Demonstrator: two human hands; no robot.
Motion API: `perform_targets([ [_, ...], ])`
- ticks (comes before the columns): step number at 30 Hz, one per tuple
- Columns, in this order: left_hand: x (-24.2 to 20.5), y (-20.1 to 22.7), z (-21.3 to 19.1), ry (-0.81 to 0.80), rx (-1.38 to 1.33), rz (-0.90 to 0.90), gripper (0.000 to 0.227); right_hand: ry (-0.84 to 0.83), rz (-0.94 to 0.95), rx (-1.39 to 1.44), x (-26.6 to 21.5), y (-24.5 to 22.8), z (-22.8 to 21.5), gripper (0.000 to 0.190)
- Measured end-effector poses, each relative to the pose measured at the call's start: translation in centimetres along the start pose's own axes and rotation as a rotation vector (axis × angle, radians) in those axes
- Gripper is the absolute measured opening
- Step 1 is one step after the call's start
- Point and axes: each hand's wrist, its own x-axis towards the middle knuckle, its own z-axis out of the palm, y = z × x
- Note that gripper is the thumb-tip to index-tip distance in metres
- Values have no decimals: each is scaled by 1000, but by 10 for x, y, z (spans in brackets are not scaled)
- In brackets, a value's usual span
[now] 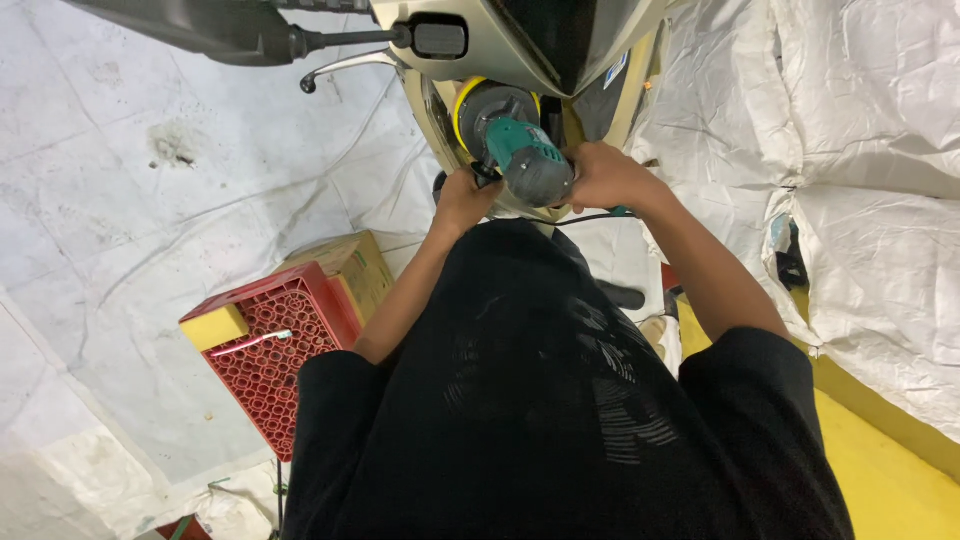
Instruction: The person uses a green electric polisher with a yellow pad to buff the front fairing of a beige motorcycle. They move the tool across the surface near the headlight and side panels, working on the vehicle's bodywork in a workshop setting.
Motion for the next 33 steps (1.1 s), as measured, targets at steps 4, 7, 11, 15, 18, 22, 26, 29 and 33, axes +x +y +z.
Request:
perform_targets([
  [4,5,-15,14,35,16,26,48,7,-22,-21,11,25,6,36],
  [7,-3,-14,27,66,-1,53,51,26,-28,-136,25,52,15,29],
  [11,2,-22,46,145,118,-95,37,23,-70,-176,12,45,1,28],
  [15,7,-50,63,188,148,-141,35,0,-171,-157,3,52,-6,35],
  [18,1,-27,71,215,85,-106,33,3,-208,-111,-3,48,-10,33],
  [22,-9,-22,80,253,-13,-88,32,-10,-184,-199,11,71,-6,41],
  [26,-7,-29,93,277,8,-73,31,-2,-295,-129,11,86,-9,37],
  [29,-3,-32,103,293,-5,-72,30,-8,-317,-124,10,93,-14,35],
  [33,-6,-26,116,330,-40,-58,28,-38,-332,-116,9,104,-18,37],
])
